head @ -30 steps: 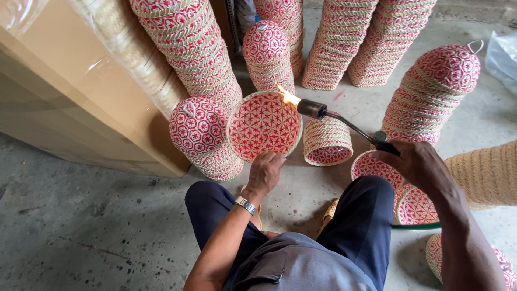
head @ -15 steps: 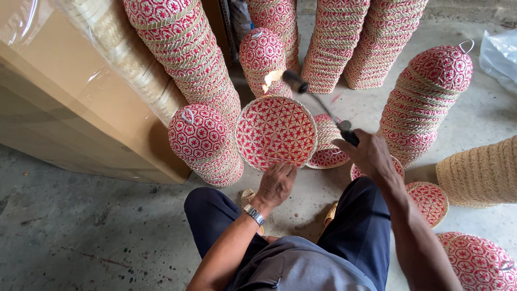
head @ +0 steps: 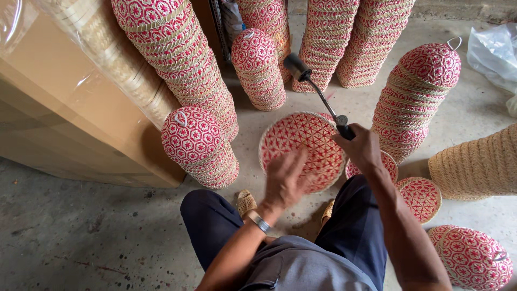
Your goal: The person uses a handheld blowtorch to apply heat to the surface of woven baskets. They rotate each basket to treat different areas and then place it down before picking up another one.
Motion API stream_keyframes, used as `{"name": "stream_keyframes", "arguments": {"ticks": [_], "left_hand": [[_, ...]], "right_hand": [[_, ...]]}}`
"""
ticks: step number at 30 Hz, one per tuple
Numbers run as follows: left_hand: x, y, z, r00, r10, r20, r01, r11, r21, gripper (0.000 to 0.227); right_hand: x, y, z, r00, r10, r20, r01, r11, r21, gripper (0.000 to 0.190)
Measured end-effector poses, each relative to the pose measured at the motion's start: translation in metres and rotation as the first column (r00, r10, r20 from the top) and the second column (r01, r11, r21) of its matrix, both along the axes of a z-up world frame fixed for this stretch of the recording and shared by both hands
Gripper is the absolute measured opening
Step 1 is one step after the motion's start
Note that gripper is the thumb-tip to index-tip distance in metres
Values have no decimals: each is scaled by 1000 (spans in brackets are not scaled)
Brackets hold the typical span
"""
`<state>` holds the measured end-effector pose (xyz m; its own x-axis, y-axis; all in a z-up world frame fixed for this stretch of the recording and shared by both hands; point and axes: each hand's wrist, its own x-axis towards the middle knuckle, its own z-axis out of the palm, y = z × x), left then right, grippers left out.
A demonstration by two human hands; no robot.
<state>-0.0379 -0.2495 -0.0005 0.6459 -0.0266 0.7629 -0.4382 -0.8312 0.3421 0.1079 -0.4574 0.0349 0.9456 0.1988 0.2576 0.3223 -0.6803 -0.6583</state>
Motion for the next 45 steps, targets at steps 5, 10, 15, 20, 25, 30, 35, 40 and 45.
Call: {"name": "stream_keyframes", "arguments": {"ticks": [5, 10, 15, 20, 25, 30, 35, 40, 45], "left_hand": [[30, 94, 8, 909, 105, -404, -132, 991, -40, 70], [45, 123, -4, 660, -243, -711, 72, 962, -262, 61], [34, 131, -57, 534, -214, -818, -105, 943, -315, 37], [3, 144, -99, 691, -96, -716, -401, 773, -491, 31], [-2, 129, -96, 795, -220, -566, -493, 308, -813, 45], [-4, 131, -109, 912, -280, -299, -297, 49, -953, 44], [2, 141, -128, 971, -190, -145, -157, -48, -986, 49], [7, 138, -126, 988, -134, -76, -84, -60, -995, 56], [14, 120, -127, 985, -144, -94, -108, -91, -990, 65]], "right_hand": [[4, -18, -3, 991, 130, -45, -132, 989, -64, 41], [-2, -4, -1, 967, 196, -161, -216, 969, -117, 44], [-9, 4, 3, 973, 202, -108, -213, 971, -106, 45], [-27, -13, 21, 974, 226, -23, -225, 950, -218, 32], [-78, 26, 6, 909, 376, -177, -409, 886, -219, 30], [-92, 48, -2, 863, 503, 39, -488, 852, -191, 31], [-97, 47, 11, 927, 335, -171, -373, 875, -308, 28], [-95, 47, 23, 899, 414, -142, -438, 855, -278, 30], [-91, 64, 18, 904, 416, -93, -426, 867, -261, 30]]}}
